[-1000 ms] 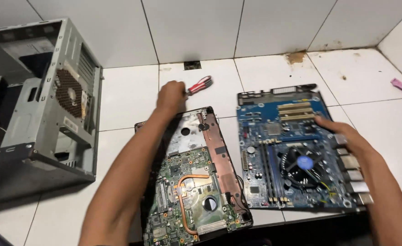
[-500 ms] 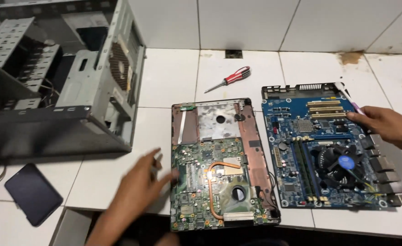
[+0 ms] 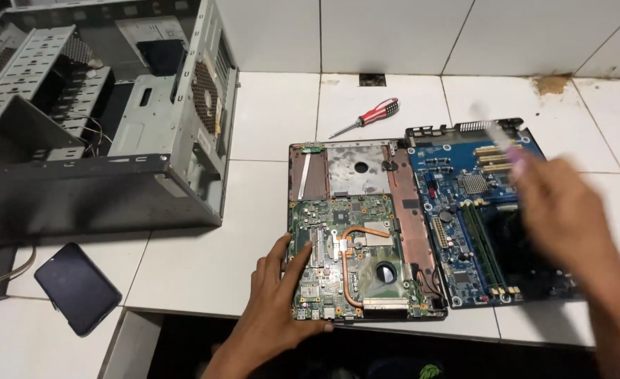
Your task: The person cleans a laptop motherboard with a toothbrush, focusing on the copper heat pipes and surrounding components. They then move a second motherboard and a black plastic casing aside to clear the workspace before continuing to scrub the laptop board.
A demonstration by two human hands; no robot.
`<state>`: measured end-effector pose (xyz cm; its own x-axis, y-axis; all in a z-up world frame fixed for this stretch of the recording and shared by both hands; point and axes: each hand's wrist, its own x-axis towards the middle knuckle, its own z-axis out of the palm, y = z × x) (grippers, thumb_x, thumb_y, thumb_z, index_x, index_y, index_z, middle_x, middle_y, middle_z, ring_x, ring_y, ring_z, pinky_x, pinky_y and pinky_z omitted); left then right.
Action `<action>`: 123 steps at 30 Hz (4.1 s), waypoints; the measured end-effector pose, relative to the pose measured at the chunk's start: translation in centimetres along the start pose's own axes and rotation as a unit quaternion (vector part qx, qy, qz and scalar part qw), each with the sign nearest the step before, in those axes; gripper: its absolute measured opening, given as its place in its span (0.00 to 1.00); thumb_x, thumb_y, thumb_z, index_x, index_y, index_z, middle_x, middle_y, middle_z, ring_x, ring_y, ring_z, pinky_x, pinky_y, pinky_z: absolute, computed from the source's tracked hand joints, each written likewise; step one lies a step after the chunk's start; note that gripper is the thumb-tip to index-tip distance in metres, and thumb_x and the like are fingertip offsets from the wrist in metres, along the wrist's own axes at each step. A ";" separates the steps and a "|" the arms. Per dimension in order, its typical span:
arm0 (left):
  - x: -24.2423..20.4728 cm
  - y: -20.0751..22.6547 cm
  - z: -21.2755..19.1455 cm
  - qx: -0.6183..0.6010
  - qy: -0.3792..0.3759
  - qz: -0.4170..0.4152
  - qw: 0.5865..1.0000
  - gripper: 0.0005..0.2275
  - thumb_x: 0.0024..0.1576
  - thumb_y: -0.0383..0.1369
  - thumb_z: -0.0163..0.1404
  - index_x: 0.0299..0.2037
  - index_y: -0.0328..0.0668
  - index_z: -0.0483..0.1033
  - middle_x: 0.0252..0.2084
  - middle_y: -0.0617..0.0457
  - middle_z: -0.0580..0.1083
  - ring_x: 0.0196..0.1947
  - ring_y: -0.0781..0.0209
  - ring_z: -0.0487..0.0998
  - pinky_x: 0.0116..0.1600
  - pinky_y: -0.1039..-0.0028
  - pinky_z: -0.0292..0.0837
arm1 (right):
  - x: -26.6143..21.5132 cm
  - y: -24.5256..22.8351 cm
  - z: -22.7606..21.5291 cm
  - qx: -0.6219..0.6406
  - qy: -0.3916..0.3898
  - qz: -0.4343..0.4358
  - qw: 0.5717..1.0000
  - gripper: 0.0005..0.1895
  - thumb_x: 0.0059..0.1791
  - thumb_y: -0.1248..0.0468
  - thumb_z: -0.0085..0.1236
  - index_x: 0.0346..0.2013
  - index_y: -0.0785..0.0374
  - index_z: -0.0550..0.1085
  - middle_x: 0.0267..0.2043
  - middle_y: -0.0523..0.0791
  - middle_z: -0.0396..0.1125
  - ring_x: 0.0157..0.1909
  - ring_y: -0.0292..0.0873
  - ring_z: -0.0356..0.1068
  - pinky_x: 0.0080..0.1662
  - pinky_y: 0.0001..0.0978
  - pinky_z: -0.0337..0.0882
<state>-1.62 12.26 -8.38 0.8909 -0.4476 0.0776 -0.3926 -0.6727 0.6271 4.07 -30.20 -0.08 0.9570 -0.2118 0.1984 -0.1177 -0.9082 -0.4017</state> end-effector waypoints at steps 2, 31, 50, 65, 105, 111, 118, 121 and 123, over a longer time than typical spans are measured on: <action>0.4 -0.5 -0.6 0.000 -0.004 -0.003 1.000 0.60 0.43 0.49 0.78 0.80 0.56 0.42 0.81 0.42 0.40 0.75 0.36 0.49 0.70 0.41 0.50 | -4.6 -3.0 1.7 0.065 -0.004 -0.056 0.996 0.21 0.59 0.57 0.46 0.65 0.58 0.74 0.41 0.50 0.70 0.38 0.51 0.69 0.41 0.45 0.67; 23.1 -8.9 -0.4 -0.121 0.238 0.094 0.959 0.05 0.59 0.36 0.56 0.40 0.52 0.85 0.37 0.60 0.79 0.39 0.61 0.79 0.39 0.68 0.74 | -22.4 -11.1 18.5 0.052 -0.303 0.104 0.946 0.44 0.54 0.57 0.50 0.81 0.27 0.44 0.23 0.45 0.66 0.30 0.47 0.74 0.41 0.27 0.66; 22.5 -8.5 -1.5 -0.154 0.307 -0.010 0.939 0.05 0.59 0.32 0.55 0.40 0.48 0.85 0.39 0.56 0.81 0.38 0.61 0.80 0.40 0.70 0.75 | -18.1 -12.5 14.4 -0.007 -0.425 0.007 0.905 0.58 0.52 0.41 0.60 0.82 0.31 0.28 0.31 0.30 0.73 0.31 0.30 0.74 0.42 0.19 0.67; 22.8 -8.8 -0.7 -0.081 0.268 -0.024 0.960 0.06 0.60 0.29 0.55 0.40 0.55 0.83 0.45 0.56 0.72 0.30 0.55 0.78 0.32 0.62 0.73 | -18.2 -18.3 13.2 -0.070 -0.128 0.007 0.989 0.39 0.52 0.51 0.55 0.76 0.24 0.53 0.19 0.31 0.68 0.16 0.33 0.62 0.28 0.31 0.64; 3.7 -1.6 -0.2 0.006 0.098 0.101 0.990 0.28 0.66 0.48 0.44 0.75 0.46 0.59 0.80 0.50 0.54 0.81 0.49 0.48 0.79 0.51 0.39 | -14.3 -11.9 8.1 -0.128 -0.099 0.086 0.983 0.28 0.53 0.43 0.44 0.70 0.17 0.61 0.18 0.36 0.73 0.16 0.38 0.69 0.28 0.39 0.82; 4.3 -2.5 -0.6 -0.056 0.093 0.076 0.991 0.27 0.61 0.44 0.55 0.70 0.50 0.68 0.78 0.53 0.61 0.79 0.48 0.54 0.74 0.45 0.47 | -17.8 -13.5 6.8 0.026 0.071 0.192 0.978 0.18 0.57 0.56 0.48 0.60 0.37 0.76 0.47 0.32 0.80 0.40 0.40 0.80 0.40 0.32 0.74; 4.0 -2.6 0.2 -0.030 0.117 0.103 0.987 0.26 0.61 0.42 0.54 0.71 0.49 0.67 0.78 0.51 0.59 0.79 0.47 0.53 0.74 0.49 0.48 | -17.9 -4.1 9.9 -0.191 0.176 0.048 0.965 0.33 0.46 0.43 0.64 0.65 0.41 0.76 0.50 0.45 0.64 0.39 0.49 0.71 0.43 0.49 0.79; 4.0 -2.6 0.2 -0.034 0.112 0.090 0.989 0.27 0.62 0.42 0.54 0.72 0.51 0.66 0.79 0.53 0.59 0.80 0.49 0.52 0.76 0.49 0.46 | -17.0 -2.8 10.4 -0.141 0.204 -0.003 0.969 0.29 0.42 0.52 0.74 0.58 0.42 0.80 0.49 0.45 0.62 0.37 0.48 0.69 0.44 0.51 0.79; 4.0 -2.6 0.2 -0.031 0.109 0.087 0.990 0.27 0.62 0.42 0.53 0.72 0.51 0.66 0.79 0.53 0.58 0.80 0.49 0.52 0.76 0.50 0.45 | -16.3 -2.1 10.4 -0.139 0.206 -0.011 0.968 0.26 0.42 0.57 0.71 0.56 0.43 0.81 0.47 0.46 0.59 0.39 0.46 0.68 0.37 0.52 0.80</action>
<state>2.91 12.12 -9.87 0.8419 -0.4114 0.3493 -0.5354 -0.5557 0.6360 -8.54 -21.04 -11.80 0.7797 -0.2650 0.5674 -0.2204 -0.9642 -0.1475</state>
